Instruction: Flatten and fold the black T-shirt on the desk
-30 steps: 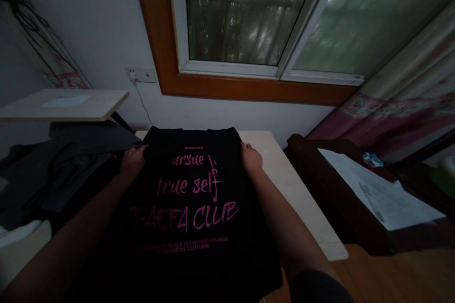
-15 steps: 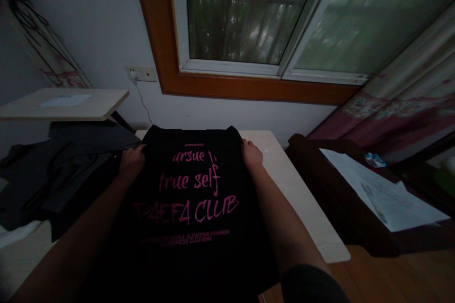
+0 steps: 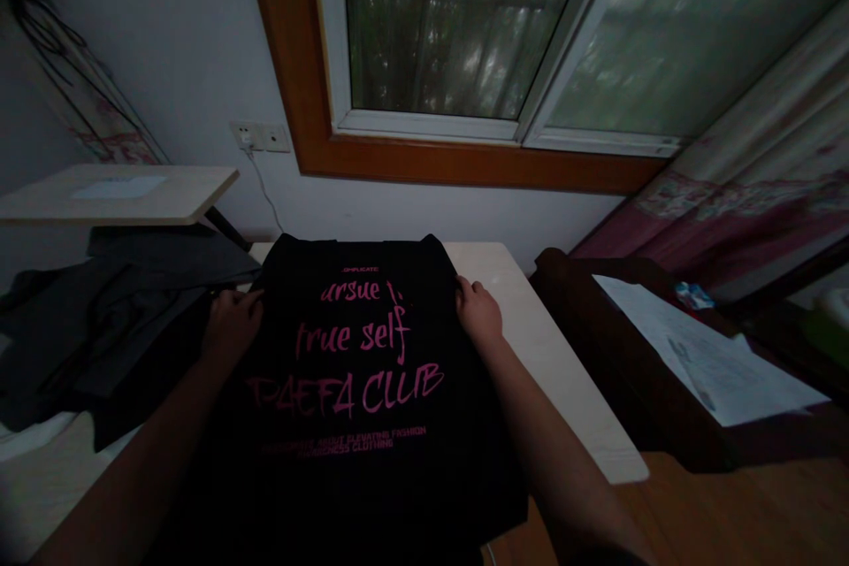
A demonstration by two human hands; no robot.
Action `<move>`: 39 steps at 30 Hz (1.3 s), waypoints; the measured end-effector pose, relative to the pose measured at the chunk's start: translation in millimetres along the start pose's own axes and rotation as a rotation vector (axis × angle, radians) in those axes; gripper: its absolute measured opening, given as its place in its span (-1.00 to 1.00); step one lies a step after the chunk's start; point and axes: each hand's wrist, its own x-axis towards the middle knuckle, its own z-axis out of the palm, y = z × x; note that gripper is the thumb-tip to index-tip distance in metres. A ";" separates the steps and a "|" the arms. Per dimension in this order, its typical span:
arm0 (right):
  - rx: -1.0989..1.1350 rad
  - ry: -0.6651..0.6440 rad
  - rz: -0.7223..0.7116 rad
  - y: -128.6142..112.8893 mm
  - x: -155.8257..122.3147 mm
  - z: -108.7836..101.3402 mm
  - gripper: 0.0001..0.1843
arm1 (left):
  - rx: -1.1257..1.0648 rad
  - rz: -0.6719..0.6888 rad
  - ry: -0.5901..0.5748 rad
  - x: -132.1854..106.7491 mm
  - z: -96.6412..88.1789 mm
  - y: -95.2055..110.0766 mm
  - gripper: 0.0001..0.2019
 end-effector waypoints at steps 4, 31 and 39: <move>0.005 -0.007 -0.008 3.3 -6.0 -2.1 -0.56 | 0.032 0.062 0.030 -10.7 -8.8 7.6 -0.60; 0.083 0.052 -0.040 11.1 -6.7 4.6 -0.58 | -0.080 0.576 -0.125 -27.0 5.0 -6.8 -0.53; 0.103 0.076 -0.059 15.8 -9.2 8.3 -0.55 | 0.007 0.395 0.049 -26.4 -1.5 -14.1 -0.56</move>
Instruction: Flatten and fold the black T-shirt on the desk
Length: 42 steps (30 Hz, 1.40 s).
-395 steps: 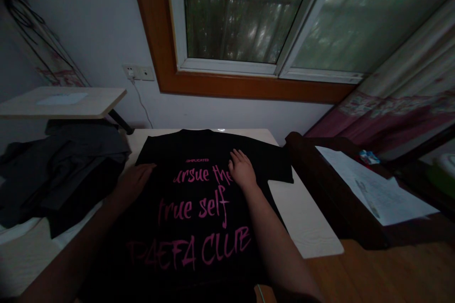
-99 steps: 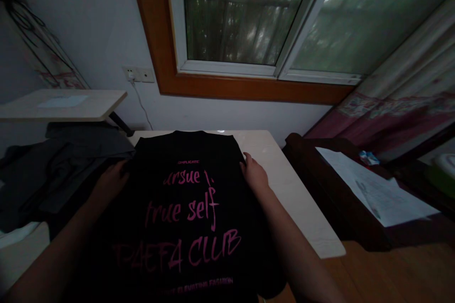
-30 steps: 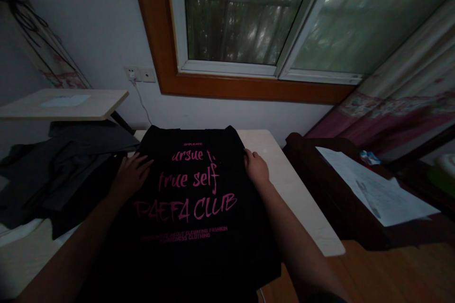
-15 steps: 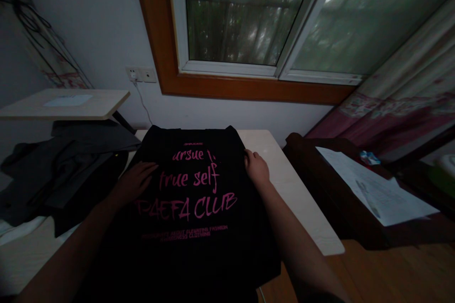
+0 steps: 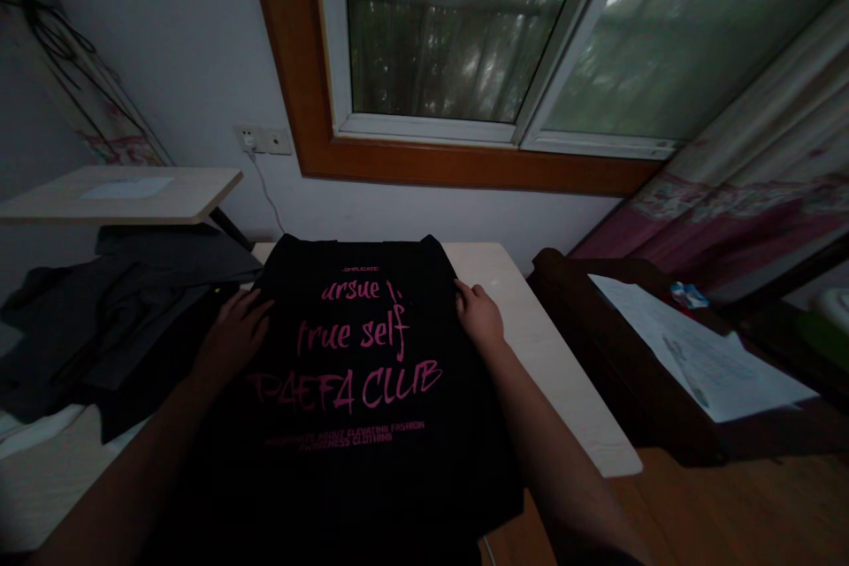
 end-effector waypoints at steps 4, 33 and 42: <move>0.075 0.011 -0.034 5.2 -4.5 0.4 -0.54 | 0.028 -0.110 0.000 -3.6 4.2 -6.0 -0.53; -0.083 -0.153 -0.109 12.3 -6.0 10.6 -0.44 | -0.011 0.054 -0.176 12.1 22.8 -35.7 -0.51; -0.080 -0.165 -0.113 10.8 -9.8 7.8 -0.44 | -0.005 0.048 -0.113 12.6 25.3 -30.4 -0.50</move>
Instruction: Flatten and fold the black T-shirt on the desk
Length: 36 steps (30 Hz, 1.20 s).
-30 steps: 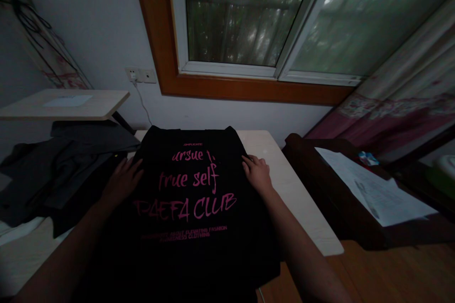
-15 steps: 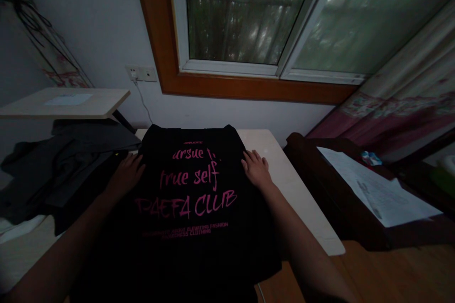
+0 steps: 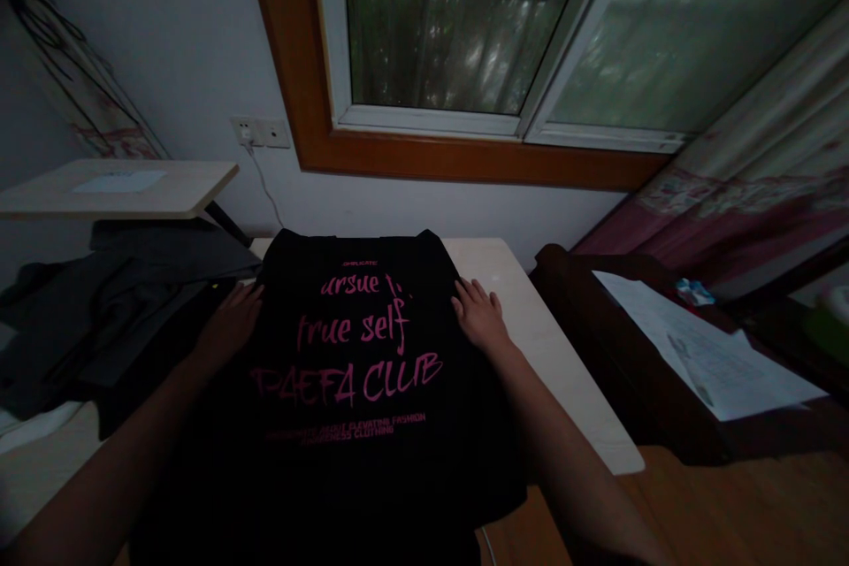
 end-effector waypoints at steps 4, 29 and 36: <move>-0.006 -0.011 0.012 -1.1 5.2 -0.5 -0.44 | -0.003 -0.016 -0.016 12.3 -3.2 4.0 -0.48; 0.001 -0.026 0.109 -6.6 69.2 10.4 -0.40 | -0.044 -0.291 -0.085 67.0 11.3 -7.9 -0.44; -0.007 0.021 0.101 -9.5 53.9 9.8 -0.42 | -0.047 -0.229 0.014 40.8 0.9 4.9 -0.49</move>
